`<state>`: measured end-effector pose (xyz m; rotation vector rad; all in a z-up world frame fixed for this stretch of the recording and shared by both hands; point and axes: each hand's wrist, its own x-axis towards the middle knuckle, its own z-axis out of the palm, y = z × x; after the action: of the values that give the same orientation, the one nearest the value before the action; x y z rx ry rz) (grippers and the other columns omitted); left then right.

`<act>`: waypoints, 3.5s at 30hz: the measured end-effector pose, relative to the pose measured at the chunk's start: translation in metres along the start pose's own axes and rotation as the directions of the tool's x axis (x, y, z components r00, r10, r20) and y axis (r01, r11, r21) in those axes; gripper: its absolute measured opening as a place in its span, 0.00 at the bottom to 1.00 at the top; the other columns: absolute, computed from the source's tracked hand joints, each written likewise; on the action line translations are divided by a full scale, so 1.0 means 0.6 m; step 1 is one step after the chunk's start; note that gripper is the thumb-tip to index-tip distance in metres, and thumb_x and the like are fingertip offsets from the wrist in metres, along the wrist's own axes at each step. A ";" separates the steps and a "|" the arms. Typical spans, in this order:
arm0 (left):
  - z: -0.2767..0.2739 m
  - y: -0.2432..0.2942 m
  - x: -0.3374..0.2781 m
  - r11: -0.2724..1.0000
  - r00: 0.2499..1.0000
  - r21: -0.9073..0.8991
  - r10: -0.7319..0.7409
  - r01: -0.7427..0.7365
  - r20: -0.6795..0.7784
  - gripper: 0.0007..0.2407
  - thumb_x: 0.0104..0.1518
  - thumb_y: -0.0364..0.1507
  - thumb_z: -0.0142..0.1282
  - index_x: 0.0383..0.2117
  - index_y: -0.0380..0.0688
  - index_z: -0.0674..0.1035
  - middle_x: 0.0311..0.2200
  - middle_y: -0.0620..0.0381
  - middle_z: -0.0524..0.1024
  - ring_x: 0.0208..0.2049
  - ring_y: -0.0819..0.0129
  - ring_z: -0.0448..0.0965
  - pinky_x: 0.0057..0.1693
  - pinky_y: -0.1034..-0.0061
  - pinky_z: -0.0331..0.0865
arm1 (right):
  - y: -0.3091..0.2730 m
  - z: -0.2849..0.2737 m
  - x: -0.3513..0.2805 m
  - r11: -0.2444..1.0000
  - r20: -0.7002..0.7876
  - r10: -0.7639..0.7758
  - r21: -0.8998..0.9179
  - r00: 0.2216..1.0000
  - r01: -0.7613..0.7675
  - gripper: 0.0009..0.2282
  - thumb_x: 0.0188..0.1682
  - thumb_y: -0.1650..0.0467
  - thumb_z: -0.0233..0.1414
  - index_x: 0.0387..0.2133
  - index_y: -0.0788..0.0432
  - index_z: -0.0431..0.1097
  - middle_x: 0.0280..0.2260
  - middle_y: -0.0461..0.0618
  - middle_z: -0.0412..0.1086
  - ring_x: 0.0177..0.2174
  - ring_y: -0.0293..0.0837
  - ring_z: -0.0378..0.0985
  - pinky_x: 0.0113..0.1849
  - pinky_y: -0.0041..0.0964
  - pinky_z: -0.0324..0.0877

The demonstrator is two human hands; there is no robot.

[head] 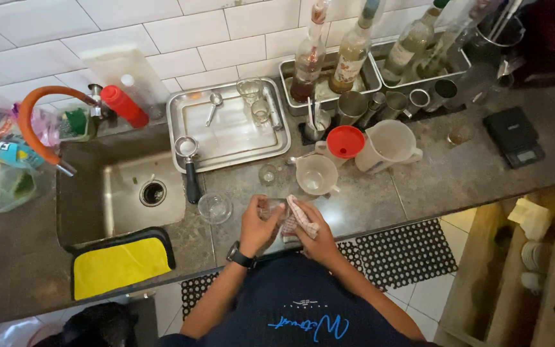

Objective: Wiping and drying various drinking glasses with a cloth at a cafe counter.

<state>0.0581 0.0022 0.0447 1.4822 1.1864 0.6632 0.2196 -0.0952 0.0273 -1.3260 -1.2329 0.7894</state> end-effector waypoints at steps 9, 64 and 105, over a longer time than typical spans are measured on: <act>0.019 0.003 -0.005 0.957 0.986 -0.261 -0.092 0.126 0.138 0.20 0.61 0.33 0.63 0.53 0.37 0.69 0.49 0.30 0.73 0.53 0.37 0.78 0.54 0.50 0.74 | 0.025 0.012 -0.006 0.967 0.016 0.115 0.226 0.993 -0.115 0.23 0.53 0.76 0.51 0.63 0.67 0.60 0.64 0.66 0.58 0.65 0.59 0.53 0.62 0.56 0.49; 0.016 0.053 -0.043 0.905 0.988 -0.405 -0.153 0.130 -0.026 0.24 0.53 0.35 0.69 0.52 0.41 0.70 0.43 0.46 0.75 0.40 0.65 0.73 0.48 0.74 0.74 | -0.005 -0.024 -0.003 0.845 -0.195 0.534 0.095 0.823 -0.526 0.28 0.56 0.55 0.48 0.61 0.66 0.65 0.61 0.66 0.63 0.62 0.60 0.61 0.63 0.57 0.54; 0.014 0.025 -0.021 0.984 0.978 0.118 0.108 -0.130 0.181 0.25 0.41 0.34 0.72 0.48 0.45 0.76 0.42 0.43 0.82 0.47 0.43 0.82 0.52 0.53 0.74 | -0.032 -0.033 0.014 0.995 0.212 0.090 0.019 0.973 -0.096 0.20 0.59 0.65 0.42 0.61 0.58 0.66 0.62 0.58 0.63 0.64 0.60 0.55 0.62 0.60 0.47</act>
<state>0.0660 -0.0118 0.0588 1.6949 1.0277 0.5332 0.2359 -0.0954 0.0505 -1.3091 -1.3266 1.0328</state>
